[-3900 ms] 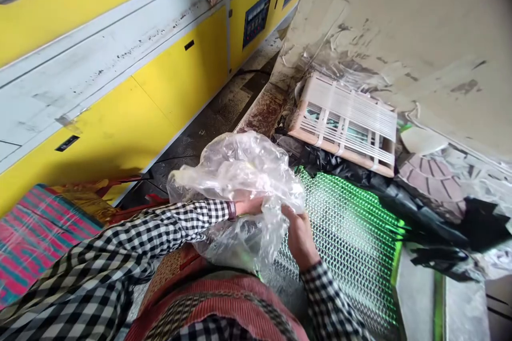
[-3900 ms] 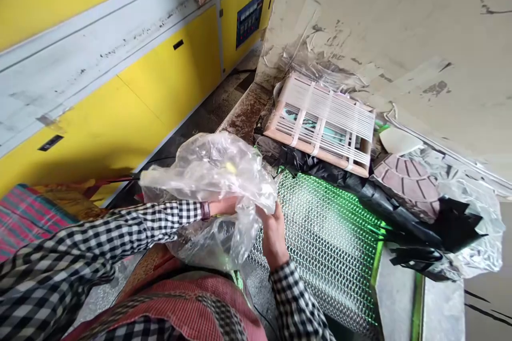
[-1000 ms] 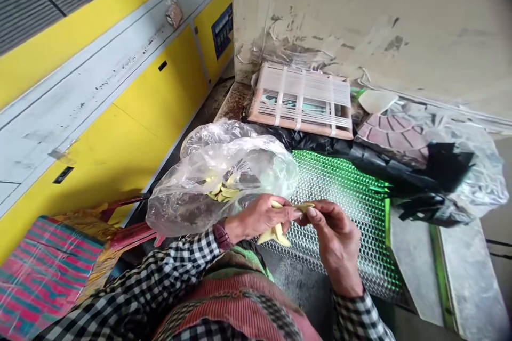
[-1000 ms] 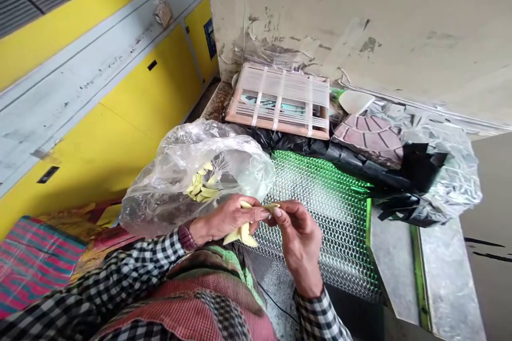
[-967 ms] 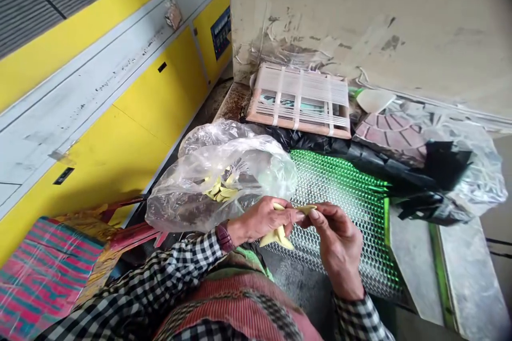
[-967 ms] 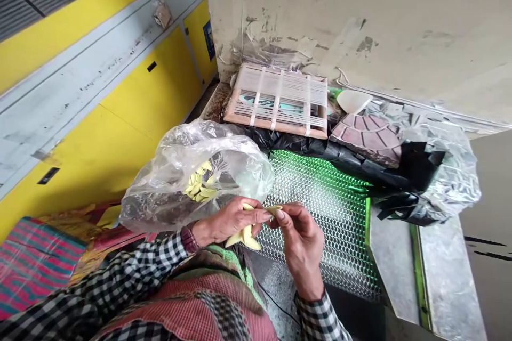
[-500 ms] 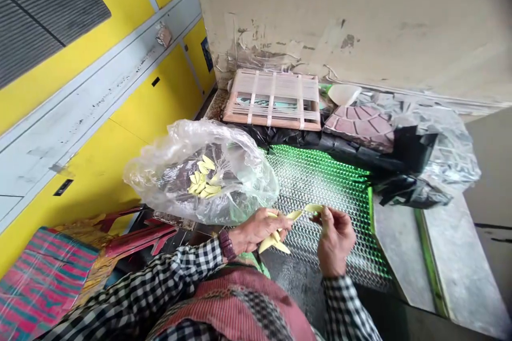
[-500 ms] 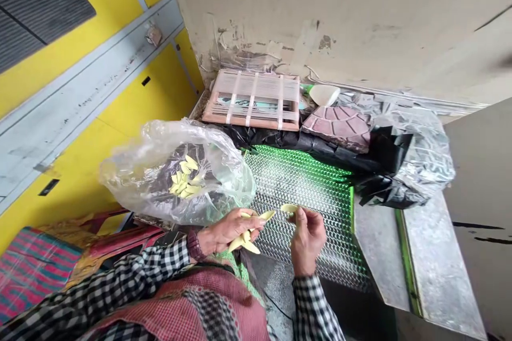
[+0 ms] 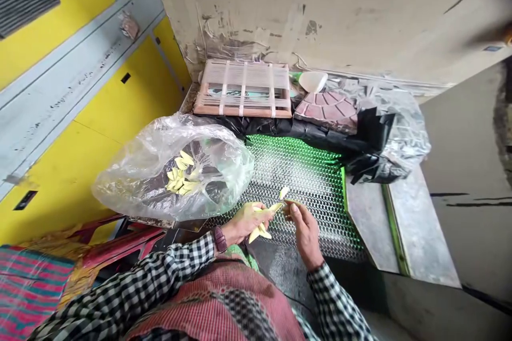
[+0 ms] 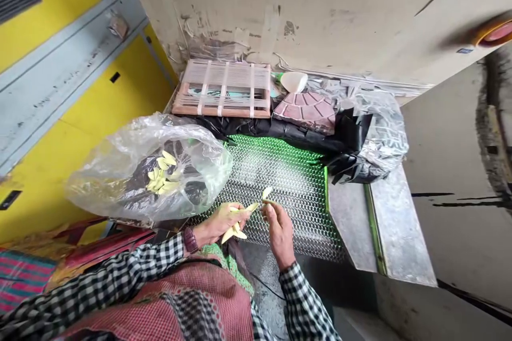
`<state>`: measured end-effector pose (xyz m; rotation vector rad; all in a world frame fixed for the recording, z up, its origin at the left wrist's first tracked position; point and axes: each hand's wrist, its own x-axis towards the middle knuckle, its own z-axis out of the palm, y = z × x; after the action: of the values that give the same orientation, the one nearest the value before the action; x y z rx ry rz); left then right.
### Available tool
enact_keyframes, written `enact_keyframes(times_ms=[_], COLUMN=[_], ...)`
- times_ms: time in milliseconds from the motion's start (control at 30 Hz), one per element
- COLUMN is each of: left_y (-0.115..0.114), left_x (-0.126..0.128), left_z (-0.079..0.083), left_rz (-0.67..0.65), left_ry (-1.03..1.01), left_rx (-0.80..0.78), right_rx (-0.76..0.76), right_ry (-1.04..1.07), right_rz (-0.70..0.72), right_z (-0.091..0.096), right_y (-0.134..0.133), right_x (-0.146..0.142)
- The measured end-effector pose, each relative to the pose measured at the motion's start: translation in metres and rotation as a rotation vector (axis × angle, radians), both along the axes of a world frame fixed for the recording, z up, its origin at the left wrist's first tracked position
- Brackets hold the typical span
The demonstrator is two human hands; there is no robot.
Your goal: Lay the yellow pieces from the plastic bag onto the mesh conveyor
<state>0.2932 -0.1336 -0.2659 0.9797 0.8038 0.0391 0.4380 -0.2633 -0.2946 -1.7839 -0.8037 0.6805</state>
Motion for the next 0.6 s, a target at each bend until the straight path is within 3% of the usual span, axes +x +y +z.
enact_keyframes(times_ms=[67,133,200,267,333,433,533,600], left_y=[-0.001,-0.001,0.001,0.005,0.011,0.019,0.025,0.027], left_x=[0.003,0.005,0.005,0.005,0.003,-0.001,-0.004,-0.004], left_z=[-0.004,-0.010,-0.015,-0.018,-0.019,-0.019,-0.017,-0.016], left_rz=[-0.041,-0.053,-0.026,0.025,0.072,0.129,0.175,0.199], left_ry=[0.009,-0.020,-0.054,-0.050,-0.032,-0.035,-0.045,-0.058], left_rx=[0.037,0.022,-0.053,-0.129,-0.160,-0.133,-0.124,-0.125], right_rx=[0.003,0.008,-0.007,-0.065,-0.142,-0.238,-0.248,-0.210], right_ry=[0.270,0.295,0.082,-0.301,-0.662,-0.856,-0.728,-0.392], right_rz=[0.041,0.002,-0.144,-0.227,-0.111,0.147,0.082,-0.003], right_z=[0.008,0.005,-0.007,-0.024,-0.040,-0.050,-0.034,-0.014], right_y=[0.002,0.004,0.005,0.004,0.002,0.000,0.000,0.005], right_x=[-0.003,0.001,0.011,0.022,0.027,0.019,-0.002,-0.020])
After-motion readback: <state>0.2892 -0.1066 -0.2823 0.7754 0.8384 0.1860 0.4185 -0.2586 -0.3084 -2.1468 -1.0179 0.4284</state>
